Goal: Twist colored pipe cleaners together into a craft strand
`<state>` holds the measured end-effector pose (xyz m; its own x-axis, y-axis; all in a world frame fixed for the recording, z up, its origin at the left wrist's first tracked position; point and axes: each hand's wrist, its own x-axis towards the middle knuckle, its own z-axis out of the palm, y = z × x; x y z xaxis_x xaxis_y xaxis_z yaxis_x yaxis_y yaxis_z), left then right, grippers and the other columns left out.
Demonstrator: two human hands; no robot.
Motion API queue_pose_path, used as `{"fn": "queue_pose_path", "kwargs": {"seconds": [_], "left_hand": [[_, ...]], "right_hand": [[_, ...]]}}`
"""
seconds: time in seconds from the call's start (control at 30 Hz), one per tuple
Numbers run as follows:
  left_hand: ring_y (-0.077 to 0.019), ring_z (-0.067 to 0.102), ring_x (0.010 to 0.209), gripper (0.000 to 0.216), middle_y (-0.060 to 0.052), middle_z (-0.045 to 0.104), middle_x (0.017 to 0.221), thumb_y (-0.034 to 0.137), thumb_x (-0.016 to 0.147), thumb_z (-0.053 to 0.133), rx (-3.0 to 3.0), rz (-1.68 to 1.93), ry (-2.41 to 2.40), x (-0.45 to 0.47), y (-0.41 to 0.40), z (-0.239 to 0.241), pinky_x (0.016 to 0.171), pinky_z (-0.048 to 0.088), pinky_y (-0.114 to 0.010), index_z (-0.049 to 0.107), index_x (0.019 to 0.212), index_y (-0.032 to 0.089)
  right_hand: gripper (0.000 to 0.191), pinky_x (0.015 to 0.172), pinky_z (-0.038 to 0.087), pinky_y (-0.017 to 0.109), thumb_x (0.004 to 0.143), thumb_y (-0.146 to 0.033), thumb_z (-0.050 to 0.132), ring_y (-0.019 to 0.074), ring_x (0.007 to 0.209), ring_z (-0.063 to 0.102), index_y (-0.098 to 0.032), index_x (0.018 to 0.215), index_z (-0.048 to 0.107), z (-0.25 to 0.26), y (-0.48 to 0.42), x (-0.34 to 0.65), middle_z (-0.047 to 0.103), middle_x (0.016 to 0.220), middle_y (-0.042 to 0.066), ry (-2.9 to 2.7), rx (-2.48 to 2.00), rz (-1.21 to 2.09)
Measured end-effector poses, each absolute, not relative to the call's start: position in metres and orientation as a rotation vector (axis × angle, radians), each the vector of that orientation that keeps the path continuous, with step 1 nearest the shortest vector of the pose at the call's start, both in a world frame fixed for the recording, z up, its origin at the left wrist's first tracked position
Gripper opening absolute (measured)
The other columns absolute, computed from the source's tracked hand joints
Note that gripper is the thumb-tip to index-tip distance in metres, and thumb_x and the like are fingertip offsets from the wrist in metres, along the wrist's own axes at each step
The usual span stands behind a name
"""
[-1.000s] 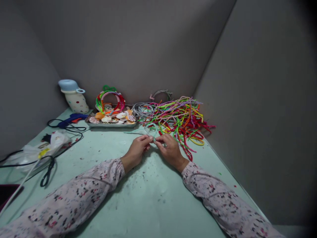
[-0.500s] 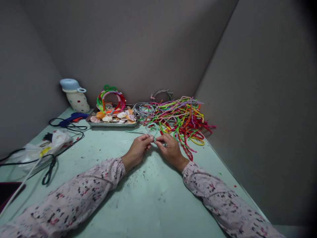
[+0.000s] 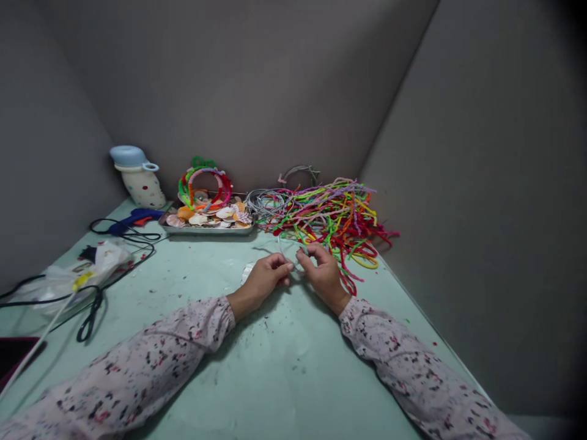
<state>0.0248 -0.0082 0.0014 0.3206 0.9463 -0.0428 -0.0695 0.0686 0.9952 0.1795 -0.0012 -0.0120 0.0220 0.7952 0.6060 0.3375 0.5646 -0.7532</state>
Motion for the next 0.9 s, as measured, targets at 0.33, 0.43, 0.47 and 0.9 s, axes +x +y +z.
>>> {"fn": "queue_pose_path", "kwargs": {"seconds": [0.33, 0.43, 0.47, 0.9], "left_hand": [[-0.0057, 0.045, 0.044, 0.026, 0.005, 0.052, 0.051, 0.037, 0.071, 0.069, 1.193, 0.985, 0.979, 0.025, -0.005, -0.003, 0.044, 0.028, -0.018, 0.055, 0.071, 0.016], [-0.0055, 0.044, 0.044, 0.025, 0.005, 0.051, 0.051, 0.036, 0.072, 0.068, 1.188, 0.985, 0.968, 0.025, -0.003, -0.005, 0.044, 0.028, -0.017, 0.054, 0.072, 0.016], [-0.0054, 0.044, 0.044, 0.025, 0.005, 0.051, 0.051, 0.036, 0.073, 0.067, 1.187, 0.989, 0.968, 0.024, -0.003, -0.006, 0.044, 0.028, -0.017, 0.054, 0.072, 0.016], [-0.0058, 0.045, 0.046, 0.022, 0.005, 0.051, 0.053, 0.035, 0.076, 0.064, 1.228, 0.995, 0.978, 0.022, 0.000, -0.012, 0.045, 0.032, -0.016, 0.053, 0.074, 0.016]], "right_hand": [[0.016, 0.074, 0.045, 0.033, 0.087, -0.035, 0.046, 0.0173, 0.076, 0.055, -0.021, 0.083, 0.050, -0.021, 0.008, 0.185, 0.058, 0.080, 0.003, -1.166, -0.904, 0.735], [0.016, 0.072, 0.045, 0.032, 0.087, -0.036, 0.046, 0.0173, 0.076, 0.056, -0.021, 0.086, 0.051, -0.022, 0.008, 0.183, 0.061, 0.084, 0.004, -1.129, -0.869, 0.804], [0.016, 0.072, 0.045, 0.032, 0.087, -0.036, 0.046, 0.0173, 0.076, 0.056, -0.021, 0.087, 0.050, -0.022, 0.007, 0.183, 0.062, 0.085, 0.004, -1.130, -0.855, 0.820], [0.025, 0.050, 0.036, 0.024, 0.081, -0.038, 0.057, 0.0122, 0.053, 0.049, -0.022, 0.099, 0.058, -0.012, 0.001, 0.183, 0.055, 0.058, -0.004, -1.249, -0.846, 1.245]]}}
